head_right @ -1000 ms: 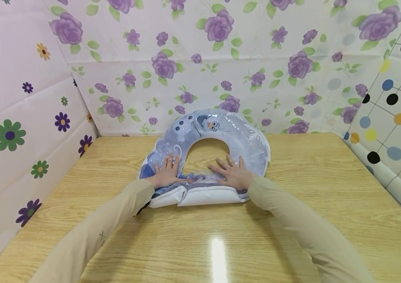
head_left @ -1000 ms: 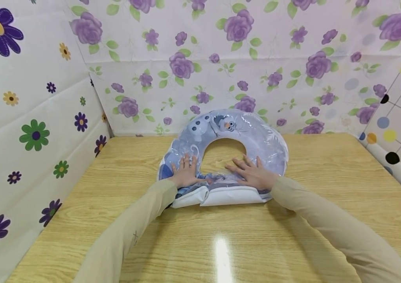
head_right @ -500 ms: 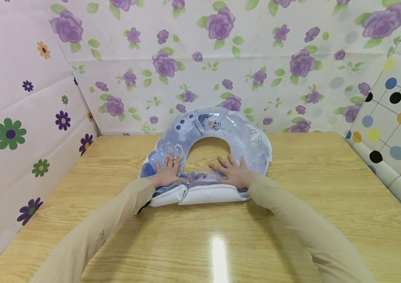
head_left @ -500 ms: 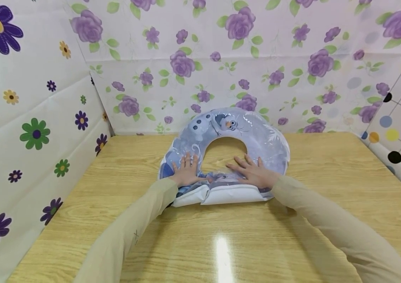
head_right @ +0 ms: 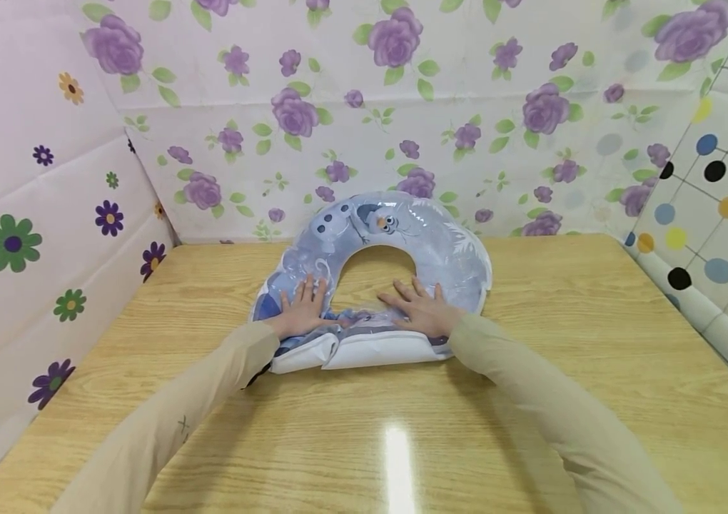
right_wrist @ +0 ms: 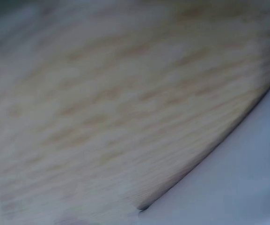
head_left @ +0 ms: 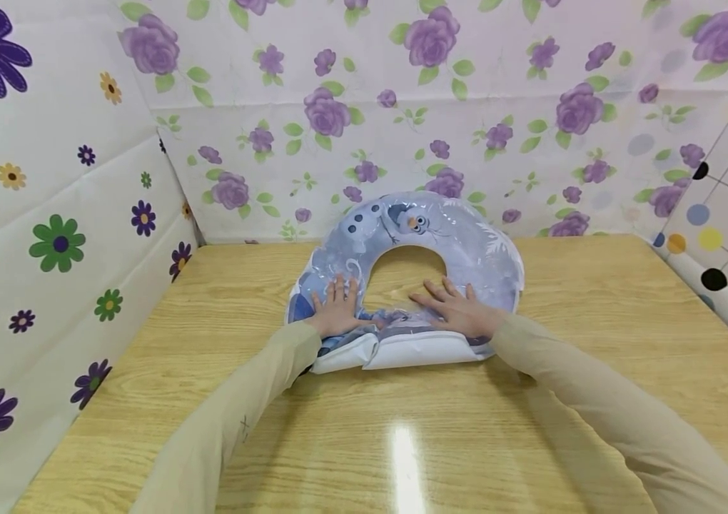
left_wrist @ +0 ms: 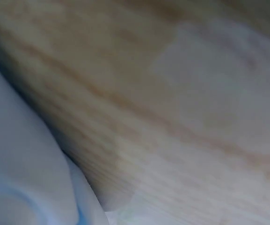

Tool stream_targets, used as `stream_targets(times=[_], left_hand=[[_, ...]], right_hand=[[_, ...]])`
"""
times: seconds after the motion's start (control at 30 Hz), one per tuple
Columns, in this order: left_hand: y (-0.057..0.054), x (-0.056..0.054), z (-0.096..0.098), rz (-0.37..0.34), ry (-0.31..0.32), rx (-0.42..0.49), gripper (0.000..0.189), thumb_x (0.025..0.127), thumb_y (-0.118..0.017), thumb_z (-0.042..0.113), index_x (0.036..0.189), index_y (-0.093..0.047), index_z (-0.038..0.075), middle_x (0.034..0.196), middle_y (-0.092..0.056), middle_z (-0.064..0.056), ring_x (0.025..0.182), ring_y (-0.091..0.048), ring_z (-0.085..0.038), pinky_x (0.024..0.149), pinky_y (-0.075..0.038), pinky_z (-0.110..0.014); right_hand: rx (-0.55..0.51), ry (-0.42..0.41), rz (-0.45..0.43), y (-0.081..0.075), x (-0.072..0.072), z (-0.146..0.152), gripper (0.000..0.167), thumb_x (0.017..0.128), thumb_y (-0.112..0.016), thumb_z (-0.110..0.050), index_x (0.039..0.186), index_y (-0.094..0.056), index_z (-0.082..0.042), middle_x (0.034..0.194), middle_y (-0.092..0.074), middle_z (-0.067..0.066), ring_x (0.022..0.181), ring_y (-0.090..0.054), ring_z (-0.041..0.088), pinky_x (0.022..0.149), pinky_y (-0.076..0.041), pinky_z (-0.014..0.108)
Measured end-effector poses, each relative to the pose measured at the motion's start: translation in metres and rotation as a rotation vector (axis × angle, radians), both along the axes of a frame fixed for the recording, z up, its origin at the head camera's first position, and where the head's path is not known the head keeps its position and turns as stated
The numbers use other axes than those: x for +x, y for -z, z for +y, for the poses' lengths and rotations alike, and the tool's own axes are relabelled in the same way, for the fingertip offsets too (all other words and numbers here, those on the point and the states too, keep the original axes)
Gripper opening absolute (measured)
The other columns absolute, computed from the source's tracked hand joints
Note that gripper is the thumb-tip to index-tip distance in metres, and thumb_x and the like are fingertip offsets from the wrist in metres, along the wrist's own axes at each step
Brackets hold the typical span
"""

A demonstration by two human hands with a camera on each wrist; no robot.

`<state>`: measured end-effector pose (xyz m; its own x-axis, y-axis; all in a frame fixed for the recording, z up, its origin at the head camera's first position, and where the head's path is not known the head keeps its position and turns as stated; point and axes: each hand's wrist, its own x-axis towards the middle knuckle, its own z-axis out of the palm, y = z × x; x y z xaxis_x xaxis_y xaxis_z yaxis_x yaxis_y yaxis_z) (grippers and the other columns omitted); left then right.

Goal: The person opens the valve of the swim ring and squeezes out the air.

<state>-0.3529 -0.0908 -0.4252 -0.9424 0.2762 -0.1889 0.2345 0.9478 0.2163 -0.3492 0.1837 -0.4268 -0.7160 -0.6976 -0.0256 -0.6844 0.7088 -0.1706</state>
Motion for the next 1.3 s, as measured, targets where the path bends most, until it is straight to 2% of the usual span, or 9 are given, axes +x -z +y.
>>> stream_targets(times=[0.2, 0.4, 0.5, 0.63, 0.77, 0.93, 1.07, 1.17, 1.3], left_hand=[[0.0, 0.0, 0.0, 0.004, -0.003, 0.001, 0.11, 0.074, -0.047, 0.072, 0.144, 0.008, 0.009, 0.145, 0.015, -0.02, 0.131, 0.008, -0.037, 0.094, 0.006, -0.062], [-0.004, 0.001, 0.0, 0.006, -0.017, -0.005, 0.109, 0.075, -0.047, 0.072, 0.144, 0.008, 0.01, 0.146, 0.015, -0.018, 0.131, 0.008, -0.036, 0.094, 0.005, -0.061], [-0.005, 0.003, 0.001, 0.005, -0.013, -0.008, 0.108, 0.075, -0.046, 0.072, 0.144, 0.008, 0.009, 0.146, 0.014, -0.019, 0.131, 0.009, -0.036, 0.094, 0.005, -0.061], [-0.002, 0.004, 0.002, 0.0, -0.012, -0.023, 0.107, 0.075, -0.044, 0.074, 0.145, 0.007, 0.01, 0.146, 0.013, -0.019, 0.131, 0.01, -0.035, 0.094, 0.004, -0.061], [-0.002, 0.004, 0.002, 0.003, -0.024, -0.016, 0.106, 0.075, -0.044, 0.073, 0.145, 0.006, 0.012, 0.146, 0.012, -0.018, 0.131, 0.01, -0.034, 0.095, 0.005, -0.061], [0.002, 0.004, 0.001, 0.012, -0.028, -0.005, 0.106, 0.075, -0.045, 0.073, 0.145, 0.005, 0.012, 0.147, 0.012, -0.018, 0.131, 0.012, -0.033, 0.094, 0.007, -0.061], [0.004, 0.003, 0.002, 0.006, -0.026, -0.024, 0.105, 0.075, -0.044, 0.073, 0.145, 0.005, 0.012, 0.146, 0.012, -0.018, 0.131, 0.012, -0.033, 0.094, 0.008, -0.061], [0.004, 0.002, 0.003, -0.001, -0.026, -0.038, 0.105, 0.075, -0.043, 0.074, 0.145, 0.005, 0.012, 0.146, 0.013, -0.017, 0.131, 0.013, -0.033, 0.094, 0.008, -0.06], [0.003, 0.001, 0.004, -0.005, -0.041, -0.039, 0.106, 0.074, -0.044, 0.074, 0.145, 0.005, 0.013, 0.147, 0.013, -0.016, 0.131, 0.014, -0.032, 0.094, 0.008, -0.06]], right_hand=[[0.008, -0.017, 0.028, 0.001, 0.001, 0.001, 0.061, 0.095, -0.034, -0.048, 0.145, -0.02, -0.018, 0.146, -0.009, 0.02, 0.127, -0.003, 0.049, 0.085, -0.005, 0.072], [-0.036, -0.038, 0.05, 0.0, -0.002, 0.001, 0.061, 0.095, -0.033, -0.048, 0.145, -0.021, -0.016, 0.146, -0.009, 0.02, 0.127, -0.003, 0.049, 0.086, -0.001, 0.071], [-0.118, -0.006, -0.004, -0.002, -0.004, 0.001, 0.062, 0.094, -0.038, -0.045, 0.145, -0.021, -0.014, 0.147, -0.01, 0.019, 0.127, -0.003, 0.049, 0.087, 0.003, 0.069], [-0.3, 0.081, -0.149, -0.008, -0.007, 0.001, 0.068, 0.092, -0.046, -0.044, 0.146, -0.018, -0.013, 0.147, -0.01, 0.018, 0.129, 0.0, 0.044, 0.089, 0.008, 0.066], [-0.382, 0.108, -0.188, -0.021, -0.01, -0.002, 0.072, 0.09, -0.048, -0.046, 0.146, -0.016, -0.015, 0.148, -0.007, 0.017, 0.131, 0.0, 0.04, 0.094, 0.002, 0.062], [-0.328, 0.047, -0.088, -0.048, -0.012, -0.013, 0.067, 0.092, -0.049, -0.041, 0.145, -0.02, -0.013, 0.146, -0.013, 0.018, 0.129, -0.013, 0.039, 0.098, -0.014, 0.054], [-0.196, -0.003, 0.131, -0.063, -0.016, -0.029, 0.061, 0.092, -0.052, -0.034, 0.141, -0.029, -0.006, 0.14, -0.028, 0.02, 0.125, -0.028, 0.037, 0.095, -0.025, 0.052], [-0.086, -0.042, 0.31, -0.067, -0.021, -0.042, 0.058, 0.091, -0.054, -0.033, 0.137, -0.036, -0.003, 0.136, -0.036, 0.02, 0.123, -0.032, 0.036, 0.094, -0.028, 0.052], [-0.01, -0.123, 0.447, -0.063, -0.026, -0.063, 0.056, 0.091, -0.054, -0.034, 0.136, -0.039, -0.004, 0.136, -0.036, 0.02, 0.125, -0.03, 0.036, 0.096, -0.024, 0.051]])
